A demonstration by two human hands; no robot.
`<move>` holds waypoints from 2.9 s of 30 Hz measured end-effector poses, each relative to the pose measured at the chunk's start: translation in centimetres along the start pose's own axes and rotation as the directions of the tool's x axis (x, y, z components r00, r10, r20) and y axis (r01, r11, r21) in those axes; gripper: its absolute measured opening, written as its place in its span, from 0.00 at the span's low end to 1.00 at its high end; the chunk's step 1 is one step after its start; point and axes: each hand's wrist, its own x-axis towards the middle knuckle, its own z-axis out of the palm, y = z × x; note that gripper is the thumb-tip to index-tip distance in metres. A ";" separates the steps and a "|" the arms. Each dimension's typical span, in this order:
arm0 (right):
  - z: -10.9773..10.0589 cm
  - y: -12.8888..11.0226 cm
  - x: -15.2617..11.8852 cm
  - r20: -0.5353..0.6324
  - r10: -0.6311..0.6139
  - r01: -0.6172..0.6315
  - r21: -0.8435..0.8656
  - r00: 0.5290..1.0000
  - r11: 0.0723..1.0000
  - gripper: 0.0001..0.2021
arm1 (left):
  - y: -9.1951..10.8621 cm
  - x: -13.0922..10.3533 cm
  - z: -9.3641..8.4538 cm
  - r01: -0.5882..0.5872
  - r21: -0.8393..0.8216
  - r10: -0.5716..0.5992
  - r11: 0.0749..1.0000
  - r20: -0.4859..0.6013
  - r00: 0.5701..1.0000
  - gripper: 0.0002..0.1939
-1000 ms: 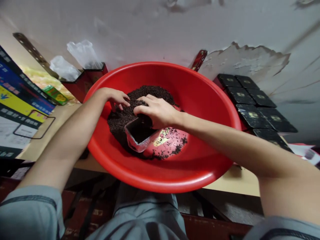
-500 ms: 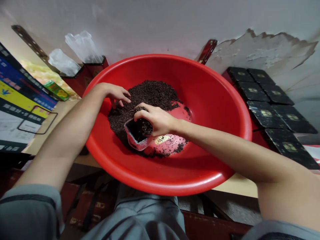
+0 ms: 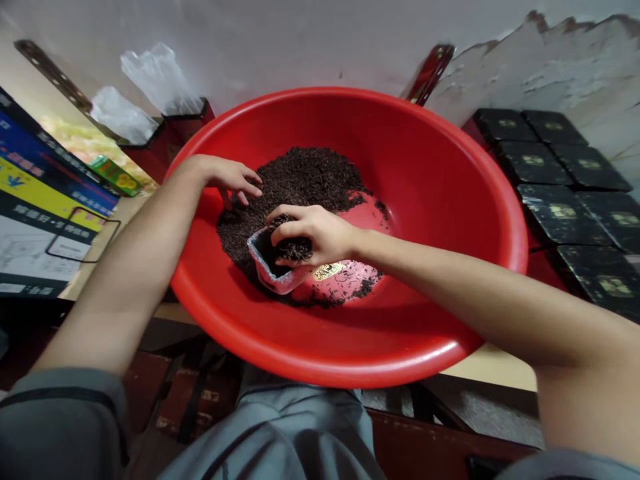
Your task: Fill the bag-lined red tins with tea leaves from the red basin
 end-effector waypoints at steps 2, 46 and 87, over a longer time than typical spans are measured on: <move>0.0 0.1 0.0 -0.021 -0.021 0.022 0.032 1.000 0.999 0.12 | 0.0 0.0 0.0 0.000 0.000 0.000 1.000 0.002 1.000 0.34; 0.2 -0.3 0.2 -0.040 0.064 -0.073 -0.289 0.997 0.954 0.21 | 0.1 -0.2 -0.1 -0.042 0.072 0.041 0.997 0.014 0.999 0.35; 9.0 14.7 8.1 0.172 0.419 -0.284 -0.508 0.891 0.813 0.35 | 1.4 -0.8 -0.7 -0.030 0.085 0.027 0.996 0.033 0.999 0.32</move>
